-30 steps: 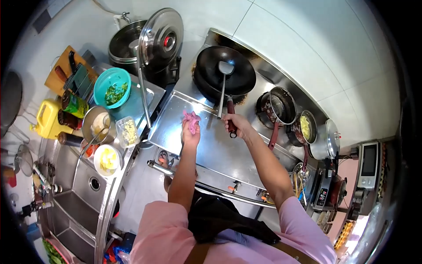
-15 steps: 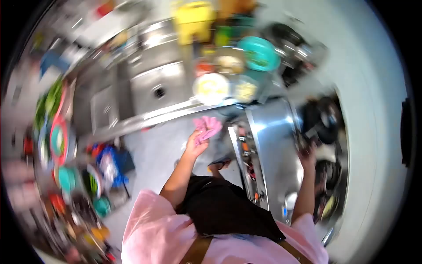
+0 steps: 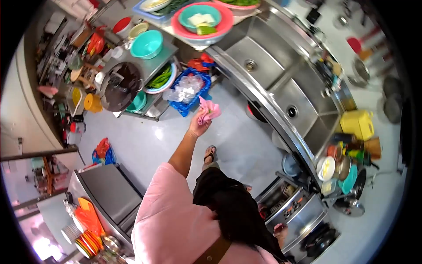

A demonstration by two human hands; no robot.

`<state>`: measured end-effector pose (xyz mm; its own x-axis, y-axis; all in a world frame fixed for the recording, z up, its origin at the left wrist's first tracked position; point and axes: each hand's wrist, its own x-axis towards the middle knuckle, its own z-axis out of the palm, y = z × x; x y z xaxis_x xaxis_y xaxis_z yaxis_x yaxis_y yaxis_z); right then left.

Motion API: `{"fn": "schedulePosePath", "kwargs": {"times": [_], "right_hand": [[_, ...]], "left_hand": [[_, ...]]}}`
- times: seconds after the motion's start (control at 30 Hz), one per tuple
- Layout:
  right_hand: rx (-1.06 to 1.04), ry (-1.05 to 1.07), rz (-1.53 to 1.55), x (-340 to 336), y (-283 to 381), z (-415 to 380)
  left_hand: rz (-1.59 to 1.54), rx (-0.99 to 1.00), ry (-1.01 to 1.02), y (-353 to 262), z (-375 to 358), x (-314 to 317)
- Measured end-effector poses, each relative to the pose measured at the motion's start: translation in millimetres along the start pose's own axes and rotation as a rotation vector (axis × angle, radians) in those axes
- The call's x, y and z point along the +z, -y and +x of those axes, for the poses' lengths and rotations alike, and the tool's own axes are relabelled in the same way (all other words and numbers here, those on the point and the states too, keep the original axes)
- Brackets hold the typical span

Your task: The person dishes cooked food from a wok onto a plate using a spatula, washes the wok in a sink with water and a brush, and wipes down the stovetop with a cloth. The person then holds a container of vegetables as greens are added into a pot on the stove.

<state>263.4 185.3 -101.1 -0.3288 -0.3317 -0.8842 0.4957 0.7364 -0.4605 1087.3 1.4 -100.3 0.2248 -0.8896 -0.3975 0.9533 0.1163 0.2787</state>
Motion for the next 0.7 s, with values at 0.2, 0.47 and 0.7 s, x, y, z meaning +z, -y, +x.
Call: {"fn": "schedulePosePath", "kwargs": {"times": [0.2,0.47,0.7], "right_hand": [[-0.052,0.075,-0.318,165,39,-72],[-0.105,-0.052,-0.442,206,54,-118],[-0.094,-0.126,-0.504,202,30,-137]], "left_hand": [[0.034,0.098,-0.043,-129,67,-95],[0.214,0.211,0.07,-190,122,-139],[0.665,0.052,-0.499,-191,182,-201]]}}
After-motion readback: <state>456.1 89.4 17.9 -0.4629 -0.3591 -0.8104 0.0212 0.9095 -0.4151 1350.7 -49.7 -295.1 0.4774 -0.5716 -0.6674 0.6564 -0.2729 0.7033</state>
